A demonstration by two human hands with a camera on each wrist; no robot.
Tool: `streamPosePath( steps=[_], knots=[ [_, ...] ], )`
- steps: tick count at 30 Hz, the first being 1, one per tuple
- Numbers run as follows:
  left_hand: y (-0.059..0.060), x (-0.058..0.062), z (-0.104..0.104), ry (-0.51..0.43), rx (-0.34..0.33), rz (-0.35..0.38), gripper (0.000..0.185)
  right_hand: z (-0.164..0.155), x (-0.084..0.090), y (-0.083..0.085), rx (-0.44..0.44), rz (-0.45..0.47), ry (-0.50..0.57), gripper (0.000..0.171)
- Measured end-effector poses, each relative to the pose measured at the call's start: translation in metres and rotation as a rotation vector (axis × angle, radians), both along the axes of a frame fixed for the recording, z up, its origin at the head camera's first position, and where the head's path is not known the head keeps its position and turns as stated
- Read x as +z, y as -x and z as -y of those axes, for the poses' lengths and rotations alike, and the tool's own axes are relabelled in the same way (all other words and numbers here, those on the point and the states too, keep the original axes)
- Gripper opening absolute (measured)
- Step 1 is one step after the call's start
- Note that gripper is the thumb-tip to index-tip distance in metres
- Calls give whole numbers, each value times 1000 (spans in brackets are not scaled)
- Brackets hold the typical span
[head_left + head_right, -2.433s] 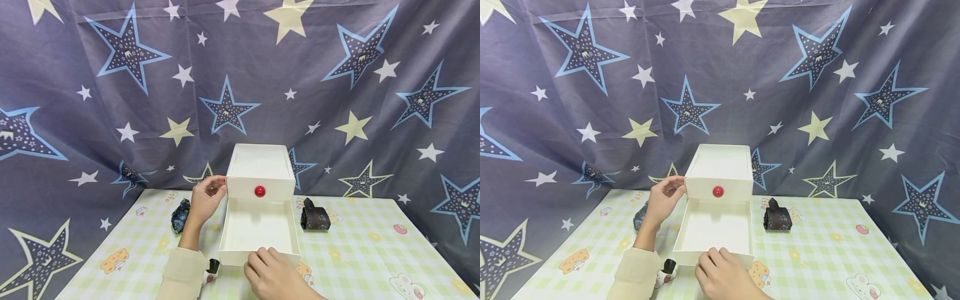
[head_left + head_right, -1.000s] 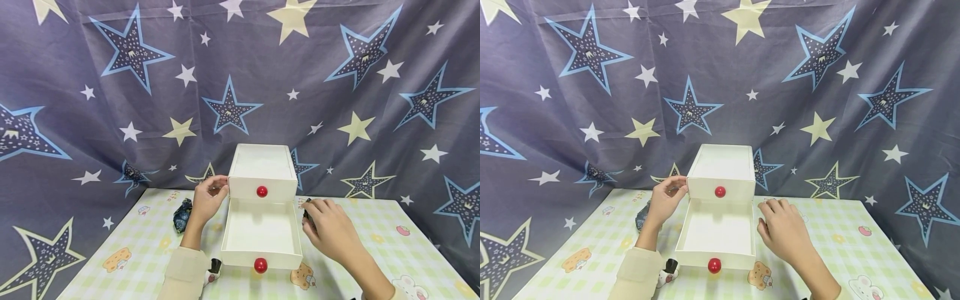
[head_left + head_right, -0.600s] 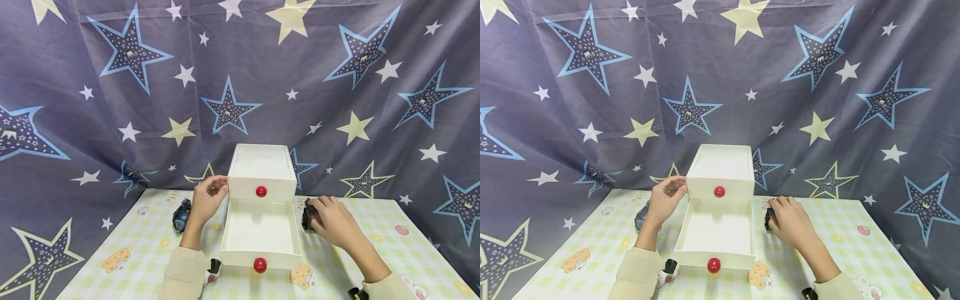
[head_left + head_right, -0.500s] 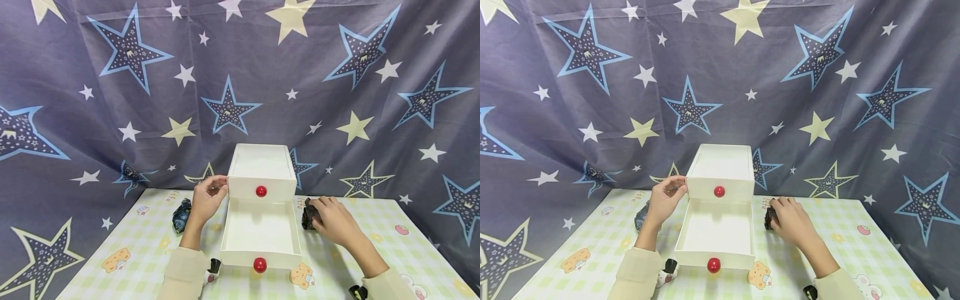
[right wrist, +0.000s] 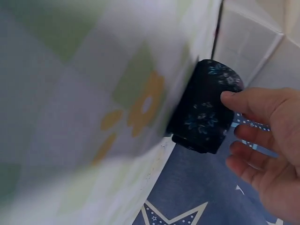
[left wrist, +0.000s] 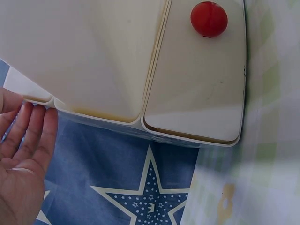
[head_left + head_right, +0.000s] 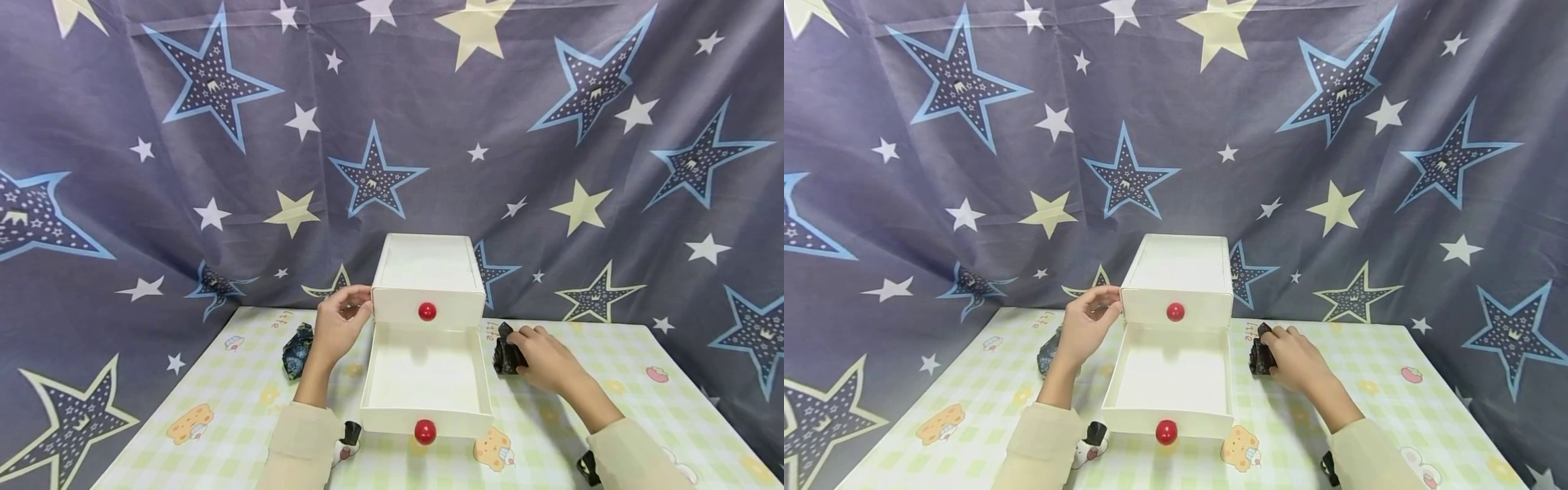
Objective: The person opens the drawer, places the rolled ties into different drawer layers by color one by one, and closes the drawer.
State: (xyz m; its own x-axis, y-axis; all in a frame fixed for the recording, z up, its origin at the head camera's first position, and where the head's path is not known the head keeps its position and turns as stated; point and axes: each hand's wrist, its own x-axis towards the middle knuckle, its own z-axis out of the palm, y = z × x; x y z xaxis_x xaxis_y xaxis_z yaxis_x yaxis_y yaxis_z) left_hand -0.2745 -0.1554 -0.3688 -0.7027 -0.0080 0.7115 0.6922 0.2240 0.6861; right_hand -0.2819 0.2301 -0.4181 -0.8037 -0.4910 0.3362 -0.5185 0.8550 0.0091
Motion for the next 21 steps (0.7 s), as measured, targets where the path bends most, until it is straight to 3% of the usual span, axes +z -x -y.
streamPosePath(
  steps=[5, 11, 14, 21],
  knots=[
    [1, 0, -1, -2, 10, 6, 22, 1, -5, 7, 14, 54, -30, 49],
    [19, -17, 3, -3, 17, 13, 24, 2, -9, 15, -2, 89, -58, 56],
    [26, -23, 5, -6, 13, 11, 24, 2, -10, 19, 5, 81, -76, 59],
    [29, -26, 7, -18, -6, 0, 23, -4, -18, 32, 56, 8, -86, 64]
  ],
)
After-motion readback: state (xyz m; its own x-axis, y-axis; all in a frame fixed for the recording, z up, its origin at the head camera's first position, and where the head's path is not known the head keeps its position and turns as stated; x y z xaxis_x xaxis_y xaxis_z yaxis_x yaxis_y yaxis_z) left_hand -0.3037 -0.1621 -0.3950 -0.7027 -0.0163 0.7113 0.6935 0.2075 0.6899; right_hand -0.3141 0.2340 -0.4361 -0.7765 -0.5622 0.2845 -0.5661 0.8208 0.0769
